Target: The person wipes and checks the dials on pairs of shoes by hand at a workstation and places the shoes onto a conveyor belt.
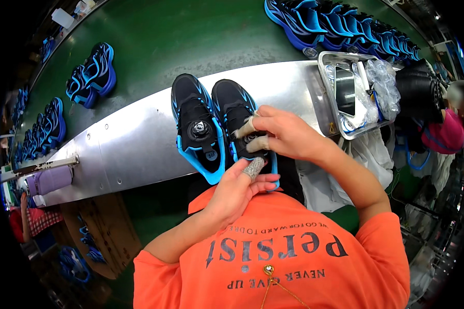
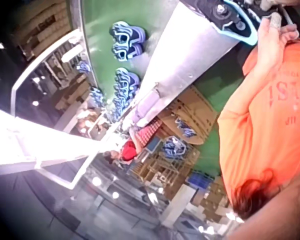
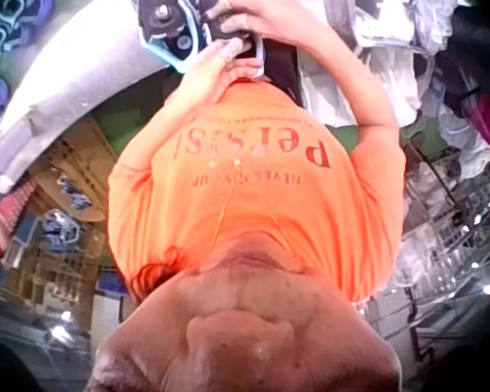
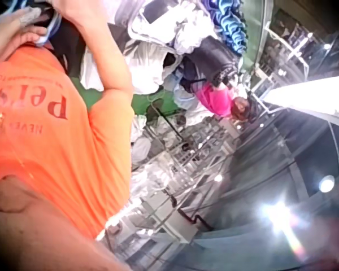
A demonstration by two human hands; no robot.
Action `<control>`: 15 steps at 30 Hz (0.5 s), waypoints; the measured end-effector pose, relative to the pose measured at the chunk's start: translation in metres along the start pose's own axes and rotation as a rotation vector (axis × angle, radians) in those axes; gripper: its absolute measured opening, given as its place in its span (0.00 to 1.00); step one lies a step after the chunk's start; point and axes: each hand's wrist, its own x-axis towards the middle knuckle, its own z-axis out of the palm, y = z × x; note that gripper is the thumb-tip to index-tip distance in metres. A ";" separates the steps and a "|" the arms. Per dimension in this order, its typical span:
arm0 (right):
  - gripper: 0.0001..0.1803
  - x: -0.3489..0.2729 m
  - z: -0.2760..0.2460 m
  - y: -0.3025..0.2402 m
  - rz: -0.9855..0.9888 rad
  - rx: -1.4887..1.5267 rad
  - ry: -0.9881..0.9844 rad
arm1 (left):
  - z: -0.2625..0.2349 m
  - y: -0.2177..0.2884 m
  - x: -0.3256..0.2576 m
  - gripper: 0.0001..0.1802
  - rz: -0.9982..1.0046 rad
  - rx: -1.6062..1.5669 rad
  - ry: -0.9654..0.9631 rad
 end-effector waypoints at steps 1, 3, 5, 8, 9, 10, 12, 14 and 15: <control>0.22 0.001 0.005 -0.001 0.064 -0.119 0.061 | 0.000 -0.001 0.002 0.13 0.005 -0.027 0.010; 0.23 0.000 0.005 -0.007 0.127 -0.162 0.029 | -0.003 -0.004 0.003 0.12 0.013 -0.059 0.025; 0.19 -0.003 0.004 -0.002 -0.123 0.016 0.088 | -0.006 -0.007 0.002 0.12 0.021 -0.046 -0.005; 0.20 -0.003 0.009 -0.004 -0.011 0.028 0.031 | -0.003 -0.005 0.002 0.12 -0.003 -0.066 0.031; 0.22 -0.003 0.012 -0.004 0.002 -0.090 0.071 | -0.004 -0.006 0.002 0.12 -0.003 -0.066 0.032; 0.21 -0.003 0.010 -0.007 0.010 -0.101 0.068 | -0.005 -0.007 0.002 0.12 -0.004 -0.070 0.021; 0.18 -0.004 0.006 -0.006 -0.071 0.004 0.093 | -0.005 -0.007 0.001 0.13 -0.005 -0.074 0.010; 0.16 -0.001 0.007 0.001 -0.113 0.182 0.113 | -0.001 -0.005 0.001 0.14 0.002 -0.062 0.019; 0.16 -0.002 0.008 0.001 -0.111 0.182 0.115 | -0.001 -0.005 0.001 0.14 0.000 -0.061 0.018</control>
